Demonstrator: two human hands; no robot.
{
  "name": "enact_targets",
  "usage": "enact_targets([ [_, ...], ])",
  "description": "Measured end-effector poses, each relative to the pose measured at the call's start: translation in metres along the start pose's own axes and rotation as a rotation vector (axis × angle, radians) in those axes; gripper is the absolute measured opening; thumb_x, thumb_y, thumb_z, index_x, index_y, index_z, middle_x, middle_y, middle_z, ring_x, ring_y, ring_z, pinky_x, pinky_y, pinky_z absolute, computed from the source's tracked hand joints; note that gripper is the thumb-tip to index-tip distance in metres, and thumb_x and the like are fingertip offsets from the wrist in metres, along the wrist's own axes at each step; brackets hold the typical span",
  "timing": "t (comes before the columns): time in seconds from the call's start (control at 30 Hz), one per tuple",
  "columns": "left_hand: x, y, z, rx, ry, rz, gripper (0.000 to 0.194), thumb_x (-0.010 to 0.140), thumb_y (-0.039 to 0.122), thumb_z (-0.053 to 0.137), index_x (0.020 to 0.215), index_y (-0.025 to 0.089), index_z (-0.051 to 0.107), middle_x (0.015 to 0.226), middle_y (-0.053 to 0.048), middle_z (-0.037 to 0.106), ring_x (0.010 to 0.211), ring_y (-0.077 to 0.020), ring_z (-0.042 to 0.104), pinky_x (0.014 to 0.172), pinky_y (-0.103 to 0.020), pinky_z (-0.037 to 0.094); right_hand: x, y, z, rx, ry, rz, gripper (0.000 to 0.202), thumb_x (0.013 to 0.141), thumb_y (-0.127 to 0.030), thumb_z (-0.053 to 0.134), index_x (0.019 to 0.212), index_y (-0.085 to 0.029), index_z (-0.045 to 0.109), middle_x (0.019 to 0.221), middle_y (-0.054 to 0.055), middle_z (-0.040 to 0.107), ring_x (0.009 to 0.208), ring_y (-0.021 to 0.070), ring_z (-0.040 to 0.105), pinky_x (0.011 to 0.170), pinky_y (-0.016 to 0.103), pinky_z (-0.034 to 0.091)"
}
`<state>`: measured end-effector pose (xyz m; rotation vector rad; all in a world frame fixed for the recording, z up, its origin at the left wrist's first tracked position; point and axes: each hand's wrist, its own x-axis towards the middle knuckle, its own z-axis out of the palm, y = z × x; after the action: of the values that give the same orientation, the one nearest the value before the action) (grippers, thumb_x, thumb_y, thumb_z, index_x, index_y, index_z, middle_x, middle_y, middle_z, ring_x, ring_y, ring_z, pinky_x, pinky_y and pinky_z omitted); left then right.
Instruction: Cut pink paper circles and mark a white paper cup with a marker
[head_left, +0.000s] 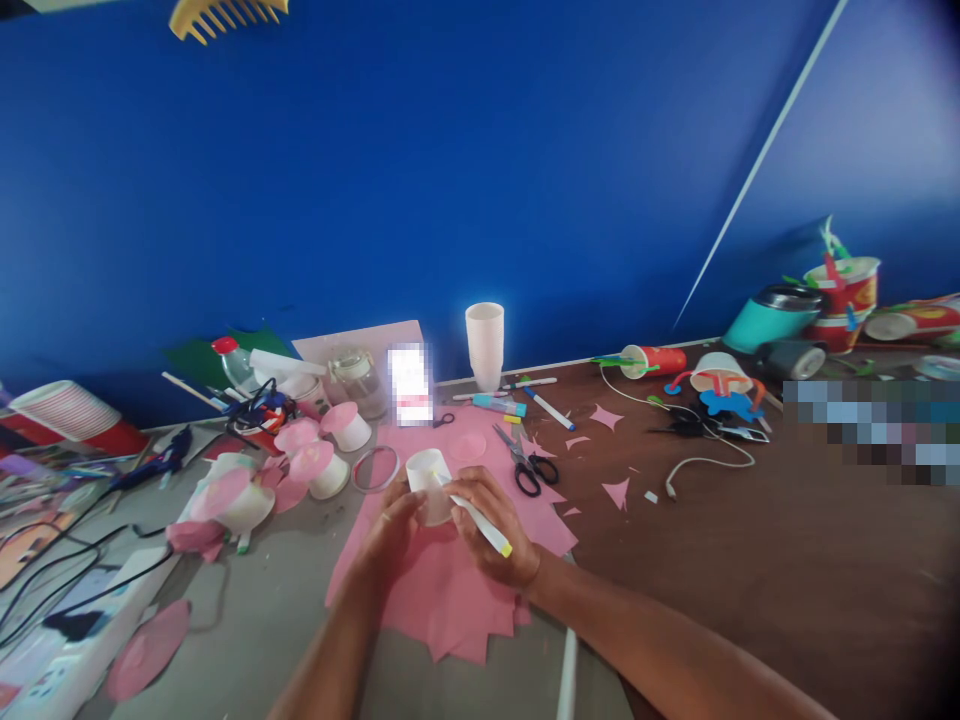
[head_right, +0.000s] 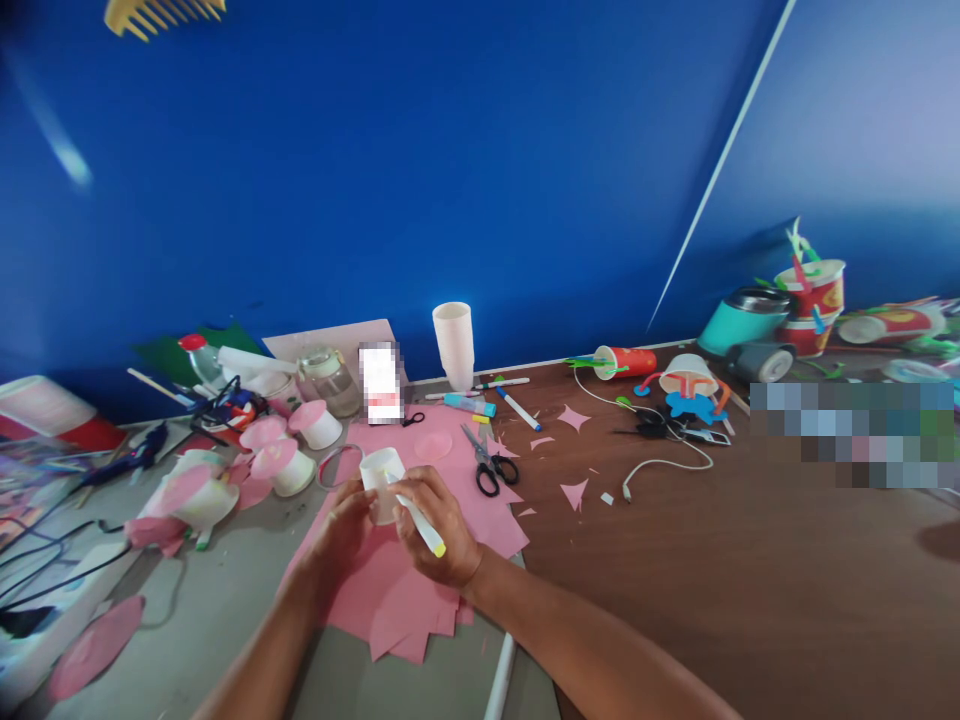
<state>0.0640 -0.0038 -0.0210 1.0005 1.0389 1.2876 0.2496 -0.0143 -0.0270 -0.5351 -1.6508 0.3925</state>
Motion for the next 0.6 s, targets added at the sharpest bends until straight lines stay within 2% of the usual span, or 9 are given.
enact_targets([
  [0.3, 0.0048, -0.0023, 0.0012, -0.063, -0.059, 0.009, 0.027, 0.073, 0.033, 0.083, 0.096, 0.021, 0.08, 0.096, -0.008, 0.082, 0.106, -0.0328, 0.075, 0.095, -0.039, 0.059, 0.0028, 0.0012, -0.0007, 0.03, 0.057, 0.071, 0.025, 0.113, -0.021, 0.053, 0.13, -0.029, 0.07, 0.108, 0.01, 0.073, 0.102, 0.029, 0.074, 0.088, 0.047, 0.071],
  [0.5, 0.0039, -0.0042, 0.0008, -0.074, -0.06, 0.023, 0.023, 0.074, 0.034, 0.084, 0.092, 0.022, 0.079, 0.092, -0.006, 0.081, 0.104, -0.0323, 0.075, 0.095, -0.041, 0.06, 0.001, 0.0015, -0.0016, 0.017, 0.027, 0.046, 0.033, 0.11, -0.017, 0.054, 0.136, -0.03, 0.07, 0.11, 0.01, 0.075, 0.102, 0.0306, 0.074, 0.087, 0.048, 0.07],
  [0.6, 0.0046, -0.0063, -0.0001, -0.053, -0.015, 0.033, 0.02, 0.073, 0.031, 0.083, 0.09, 0.022, 0.079, 0.089, -0.004, 0.081, 0.101, -0.0307, 0.075, 0.092, -0.039, 0.06, 0.0007, 0.0014, -0.0015, 0.006, 0.019, 0.021, 0.033, 0.109, -0.016, 0.055, 0.137, -0.029, 0.069, 0.111, 0.011, 0.074, 0.102, 0.0299, 0.075, 0.087, 0.046, 0.07],
])
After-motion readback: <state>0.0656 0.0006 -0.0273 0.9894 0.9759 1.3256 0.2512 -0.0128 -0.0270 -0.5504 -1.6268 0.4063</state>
